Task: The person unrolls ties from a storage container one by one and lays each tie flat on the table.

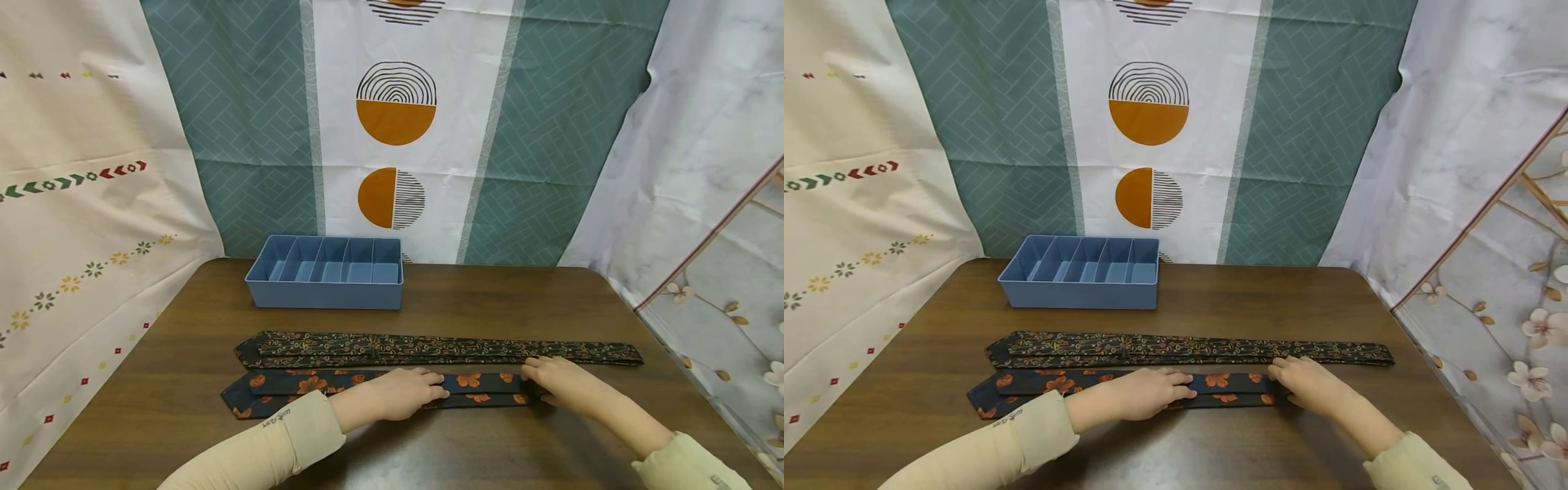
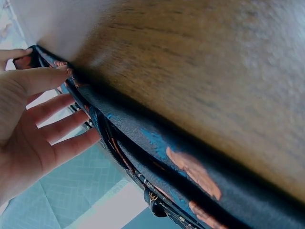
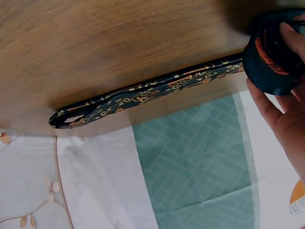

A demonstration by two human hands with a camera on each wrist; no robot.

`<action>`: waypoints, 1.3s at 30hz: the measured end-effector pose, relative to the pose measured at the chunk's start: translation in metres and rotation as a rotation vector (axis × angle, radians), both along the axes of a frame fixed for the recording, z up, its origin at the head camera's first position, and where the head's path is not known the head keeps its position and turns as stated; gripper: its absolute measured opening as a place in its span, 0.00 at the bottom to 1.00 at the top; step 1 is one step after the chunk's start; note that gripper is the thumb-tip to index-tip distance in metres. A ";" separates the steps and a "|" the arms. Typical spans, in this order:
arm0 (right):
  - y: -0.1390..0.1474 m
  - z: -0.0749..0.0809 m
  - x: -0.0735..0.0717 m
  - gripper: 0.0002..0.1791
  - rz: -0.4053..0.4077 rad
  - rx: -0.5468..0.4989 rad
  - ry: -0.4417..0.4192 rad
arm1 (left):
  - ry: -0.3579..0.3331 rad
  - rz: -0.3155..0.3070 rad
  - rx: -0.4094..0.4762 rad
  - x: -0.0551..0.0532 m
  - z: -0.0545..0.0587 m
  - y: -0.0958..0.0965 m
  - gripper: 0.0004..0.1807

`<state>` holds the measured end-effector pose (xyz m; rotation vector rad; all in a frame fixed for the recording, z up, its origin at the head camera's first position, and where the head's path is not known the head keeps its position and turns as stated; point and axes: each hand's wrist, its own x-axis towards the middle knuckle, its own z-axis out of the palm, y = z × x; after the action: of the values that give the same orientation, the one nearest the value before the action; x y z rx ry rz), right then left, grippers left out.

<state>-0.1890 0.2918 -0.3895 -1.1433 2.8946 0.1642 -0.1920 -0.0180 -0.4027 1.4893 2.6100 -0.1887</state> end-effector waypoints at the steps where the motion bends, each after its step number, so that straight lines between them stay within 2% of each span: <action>1: 0.001 0.000 0.000 0.22 0.011 -0.004 0.009 | 0.001 -0.001 0.001 0.000 0.000 0.000 0.23; 10: 0.007 -0.001 0.000 0.25 0.022 -0.015 0.043 | 0.000 -0.005 0.008 -0.002 -0.001 0.000 0.23; 14: 0.010 0.000 -0.001 0.25 0.006 -0.001 0.025 | 0.008 -0.010 0.005 -0.003 0.000 0.001 0.23; 18: 0.014 0.000 -0.003 0.25 0.026 -0.004 0.007 | 0.011 -0.016 0.007 -0.004 0.000 0.001 0.23; 24: 0.018 0.000 -0.005 0.23 0.024 -0.015 -0.034 | 0.056 -0.053 0.025 -0.007 -0.001 0.004 0.21; 30: 0.020 0.002 -0.004 0.25 -0.020 -0.005 -0.064 | 0.091 -0.068 0.032 -0.014 0.001 0.015 0.19; 35: 0.021 0.001 -0.005 0.25 0.013 -0.001 -0.025 | 0.085 -0.090 0.030 -0.015 0.006 0.029 0.19; 39: 0.023 0.001 -0.006 0.25 0.028 -0.009 -0.029 | 0.074 -0.089 0.002 -0.015 0.009 0.042 0.20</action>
<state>-0.1949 0.3144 -0.3887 -1.1777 2.8585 0.1335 -0.2072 0.0235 -0.3939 1.6307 2.6021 -0.2546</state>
